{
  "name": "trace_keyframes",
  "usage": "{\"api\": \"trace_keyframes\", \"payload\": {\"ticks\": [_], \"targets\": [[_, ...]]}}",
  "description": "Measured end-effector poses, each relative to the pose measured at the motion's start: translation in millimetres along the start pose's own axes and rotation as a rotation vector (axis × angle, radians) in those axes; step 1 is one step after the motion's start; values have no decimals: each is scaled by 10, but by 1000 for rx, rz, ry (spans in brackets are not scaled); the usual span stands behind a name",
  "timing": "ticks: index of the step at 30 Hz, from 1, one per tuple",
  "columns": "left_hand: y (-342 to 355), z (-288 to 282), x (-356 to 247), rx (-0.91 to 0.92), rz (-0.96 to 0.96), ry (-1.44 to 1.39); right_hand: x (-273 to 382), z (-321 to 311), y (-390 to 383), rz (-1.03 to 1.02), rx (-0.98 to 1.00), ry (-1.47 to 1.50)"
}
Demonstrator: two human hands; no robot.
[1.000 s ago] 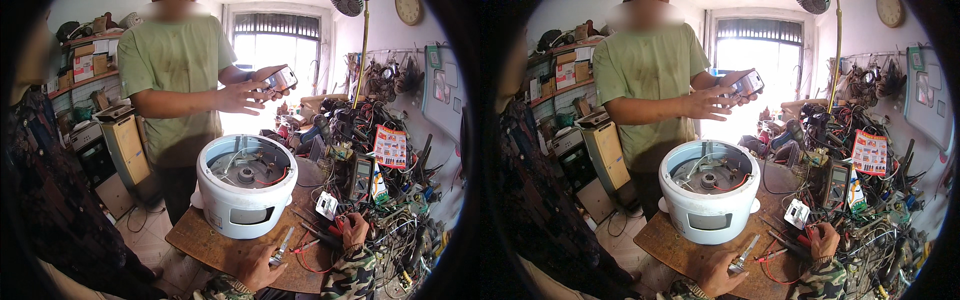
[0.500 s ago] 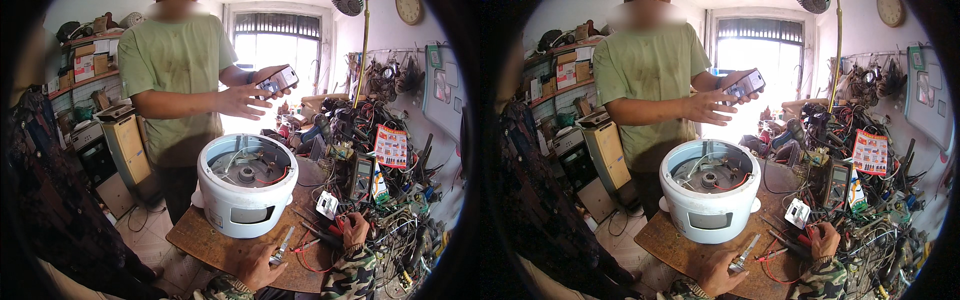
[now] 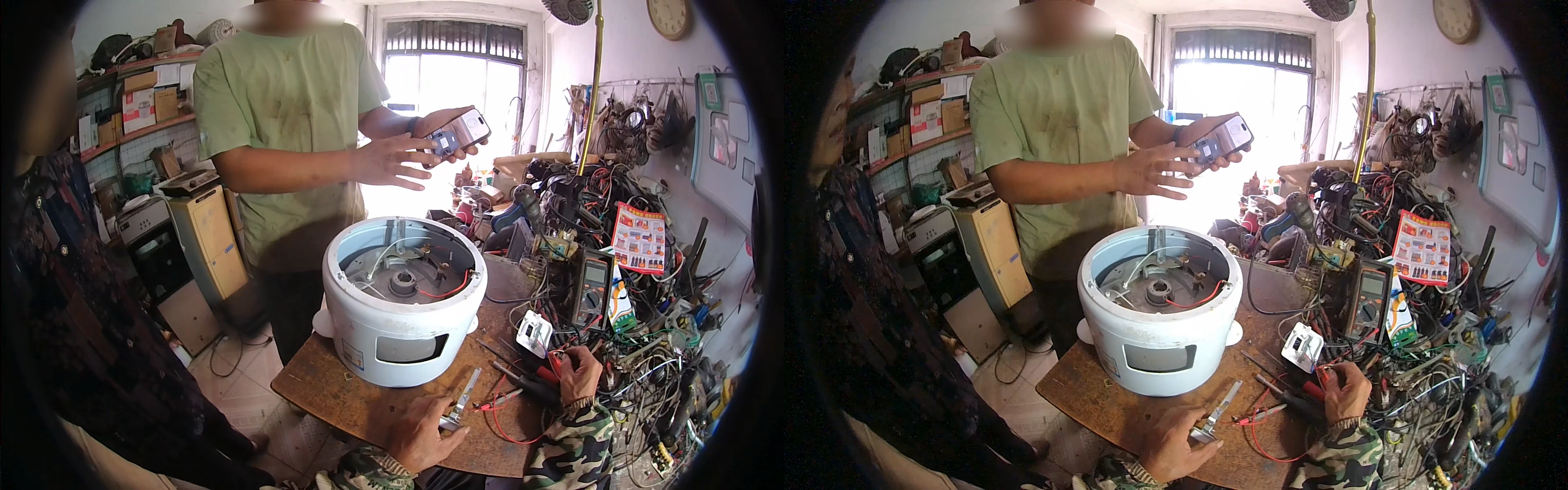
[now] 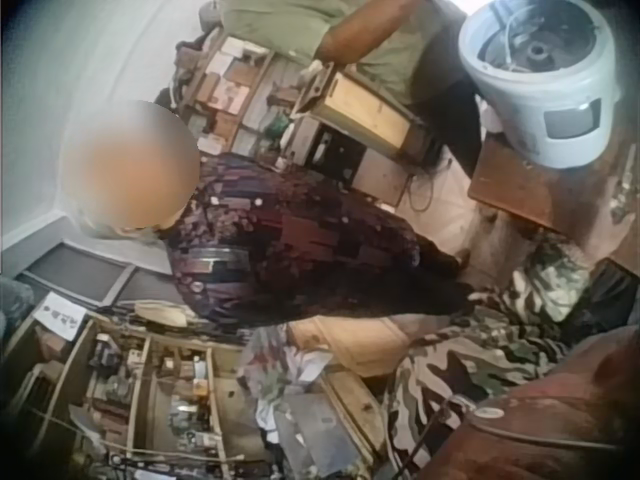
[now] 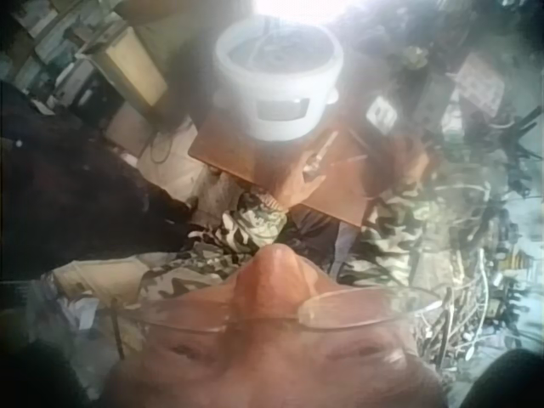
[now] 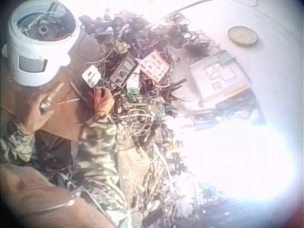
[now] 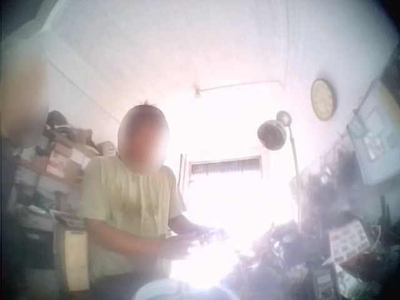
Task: The person uses a screwdriver to adjust a small white plastic component with attached wires on a cluttered workbench. They repeatedly tighten and loosen a screw while holding the component, then place it down and pick up a small white circuit board.
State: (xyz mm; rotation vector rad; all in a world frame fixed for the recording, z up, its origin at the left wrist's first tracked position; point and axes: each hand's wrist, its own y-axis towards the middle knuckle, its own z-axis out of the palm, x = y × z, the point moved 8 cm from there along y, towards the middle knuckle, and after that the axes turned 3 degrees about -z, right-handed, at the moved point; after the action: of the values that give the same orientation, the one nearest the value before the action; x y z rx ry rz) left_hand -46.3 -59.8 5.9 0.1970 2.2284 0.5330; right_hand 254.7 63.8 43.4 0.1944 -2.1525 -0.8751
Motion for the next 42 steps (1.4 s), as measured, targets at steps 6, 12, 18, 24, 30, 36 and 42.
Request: {"api": "trace_keyframes", "payload": {"ticks": [6,12,18,24,30,36,42], "targets": [[-4,20,27,-20,3,6,8,11,3,8,18,-3],[6,6,2,12,-44,-11,19,21,6,-1,33,-29],[12,-3,-24,-14,-17,-18,79,-6,7,-17,23,-20],[3,3,-11,-35,-7,-27,-4,55,3,42,52,41],[25,-17,-69,-11,-6,-38,72,-25,3,-57,2,-22],[-9,14,24,-69,19,-46,20,50,0,6,42,52],[57,-10,-140,-24,-22,-33,-157,-138,-88,201,27,275]]}}
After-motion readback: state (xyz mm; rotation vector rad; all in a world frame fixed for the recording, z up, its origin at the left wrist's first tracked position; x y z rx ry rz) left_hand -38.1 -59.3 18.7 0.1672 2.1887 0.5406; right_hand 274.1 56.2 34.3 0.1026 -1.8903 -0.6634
